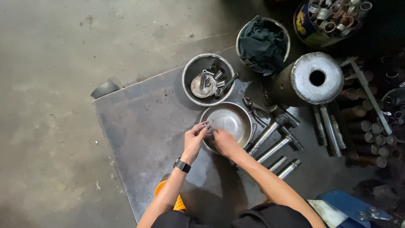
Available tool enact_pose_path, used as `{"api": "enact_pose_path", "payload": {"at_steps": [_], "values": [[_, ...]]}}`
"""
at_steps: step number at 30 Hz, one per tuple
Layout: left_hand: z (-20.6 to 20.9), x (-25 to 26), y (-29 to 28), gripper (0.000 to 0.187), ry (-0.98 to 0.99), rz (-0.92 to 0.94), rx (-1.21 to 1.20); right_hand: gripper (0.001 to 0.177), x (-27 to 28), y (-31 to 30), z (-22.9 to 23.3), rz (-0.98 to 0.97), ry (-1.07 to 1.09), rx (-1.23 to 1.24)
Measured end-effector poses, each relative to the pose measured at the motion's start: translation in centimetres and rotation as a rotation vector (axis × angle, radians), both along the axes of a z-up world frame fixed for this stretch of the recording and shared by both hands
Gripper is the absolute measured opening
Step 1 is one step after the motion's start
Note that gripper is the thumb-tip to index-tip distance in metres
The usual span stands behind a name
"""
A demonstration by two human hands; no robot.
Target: The person cleans small metal parts using a rag and a wire brush. They wipe the parts with the rag and scrub them with the brush over a metal bowl. The person then picks up a cylindrical metal part and walks towards a machine in the workshop.
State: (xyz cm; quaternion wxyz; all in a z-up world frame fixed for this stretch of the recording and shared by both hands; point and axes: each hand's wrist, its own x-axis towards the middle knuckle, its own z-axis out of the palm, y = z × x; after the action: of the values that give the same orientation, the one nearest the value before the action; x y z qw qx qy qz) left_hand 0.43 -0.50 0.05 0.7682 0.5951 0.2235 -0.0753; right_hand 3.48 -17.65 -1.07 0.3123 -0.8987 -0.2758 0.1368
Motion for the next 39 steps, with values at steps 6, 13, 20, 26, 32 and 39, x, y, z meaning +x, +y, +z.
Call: {"api": "enact_pose_path", "payload": {"at_steps": [6,13,20,26,32,39], "values": [[0.1,0.1,-0.2,0.028,0.015,0.014,-0.06,0.015,0.3,0.5,-2.4,0.043,0.1,-0.221],[-0.6,-0.2,0.2,0.029,0.004,0.021,-0.017,0.024,0.3,-0.3,-0.1,0.02,0.015,-0.085],[0.0,0.0,-0.1,0.029,0.014,0.019,0.012,0.026,-0.1,-0.1,-1.5,0.069,0.059,-0.282],[-0.1,0.1,0.4,0.026,-0.015,0.028,-0.083,0.025,3.9,-1.0,3.4,-0.352,0.337,0.203],[0.6,0.3,-0.4,0.026,-0.086,-0.053,0.026,0.015,5.0,-1.6,2.2,-0.378,0.7,0.634],[1.6,0.5,-0.8,0.024,-0.114,-0.114,0.181,0.016,4.9,-1.1,1.8,-0.393,0.765,0.621]]}}
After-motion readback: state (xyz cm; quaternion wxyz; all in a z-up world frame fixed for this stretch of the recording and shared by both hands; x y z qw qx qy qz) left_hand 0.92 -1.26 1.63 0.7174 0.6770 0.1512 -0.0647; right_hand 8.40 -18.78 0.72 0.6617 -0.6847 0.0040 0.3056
